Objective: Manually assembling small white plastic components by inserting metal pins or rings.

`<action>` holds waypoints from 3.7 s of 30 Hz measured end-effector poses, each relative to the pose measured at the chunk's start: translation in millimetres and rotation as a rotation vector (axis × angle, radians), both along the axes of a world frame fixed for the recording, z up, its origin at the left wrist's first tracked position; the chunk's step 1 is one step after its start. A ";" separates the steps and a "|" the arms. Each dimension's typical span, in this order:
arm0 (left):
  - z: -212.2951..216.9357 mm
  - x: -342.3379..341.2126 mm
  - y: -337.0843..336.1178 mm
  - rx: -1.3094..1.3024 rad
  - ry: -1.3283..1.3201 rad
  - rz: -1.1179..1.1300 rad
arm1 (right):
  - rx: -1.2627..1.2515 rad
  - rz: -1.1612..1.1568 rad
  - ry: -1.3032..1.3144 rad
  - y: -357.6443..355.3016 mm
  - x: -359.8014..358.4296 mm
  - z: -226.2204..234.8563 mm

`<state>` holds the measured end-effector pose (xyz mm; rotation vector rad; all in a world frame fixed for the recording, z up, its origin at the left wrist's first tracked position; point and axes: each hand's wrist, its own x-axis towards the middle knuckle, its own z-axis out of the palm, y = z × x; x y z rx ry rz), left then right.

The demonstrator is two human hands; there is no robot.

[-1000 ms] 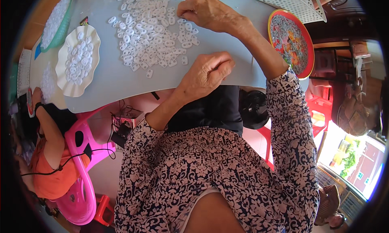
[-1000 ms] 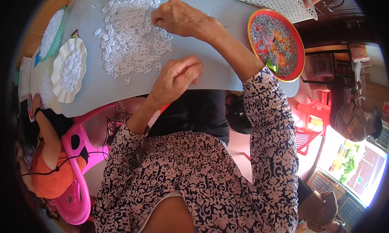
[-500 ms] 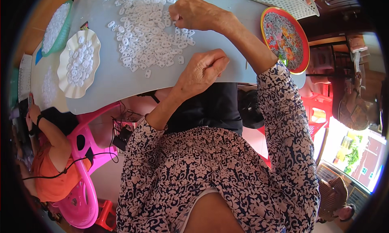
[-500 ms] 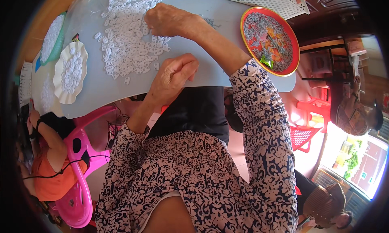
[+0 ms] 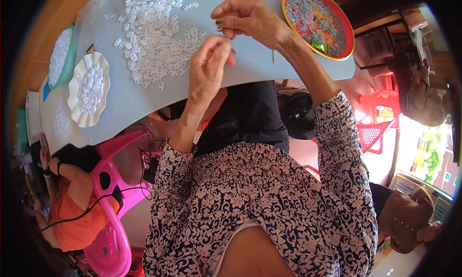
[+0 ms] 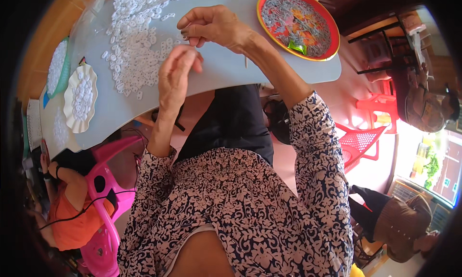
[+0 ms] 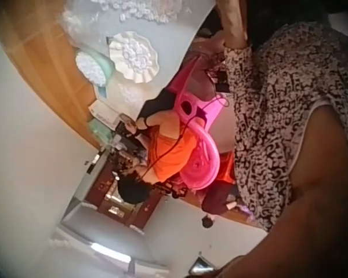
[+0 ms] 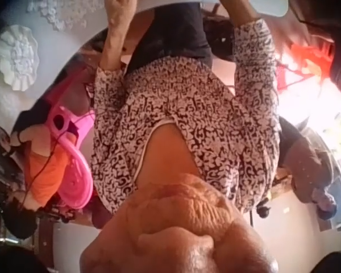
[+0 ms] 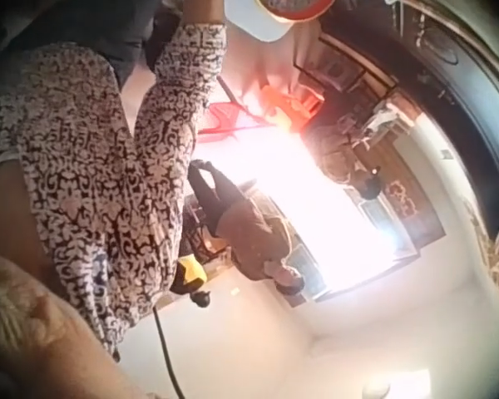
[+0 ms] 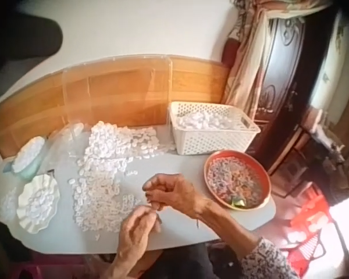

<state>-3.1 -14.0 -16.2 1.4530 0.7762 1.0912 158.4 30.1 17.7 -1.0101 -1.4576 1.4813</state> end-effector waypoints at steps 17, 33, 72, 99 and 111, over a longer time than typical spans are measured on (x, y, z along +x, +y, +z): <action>6.5 -7.9 7.2 0.190 0.024 -0.012 | -0.234 0.059 0.522 -50.1 9.8 -28.3; 6.9 -10.3 8.5 -0.094 -0.016 -0.034 | 0.131 -0.182 0.033 -53.4 6.1 -23.9; -0.7 -1.4 -4.1 -0.156 -0.029 -0.047 | 0.720 -0.273 -0.824 0.9 19.7 -20.2; -7.7 -3.9 -1.9 -0.170 -0.152 -0.061 | -0.004 -0.285 0.149 -59.0 2.8 -31.4; -10.1 -2.1 -2.9 -0.139 -0.088 -0.041 | 0.102 -0.237 0.327 -62.7 1.0 -38.7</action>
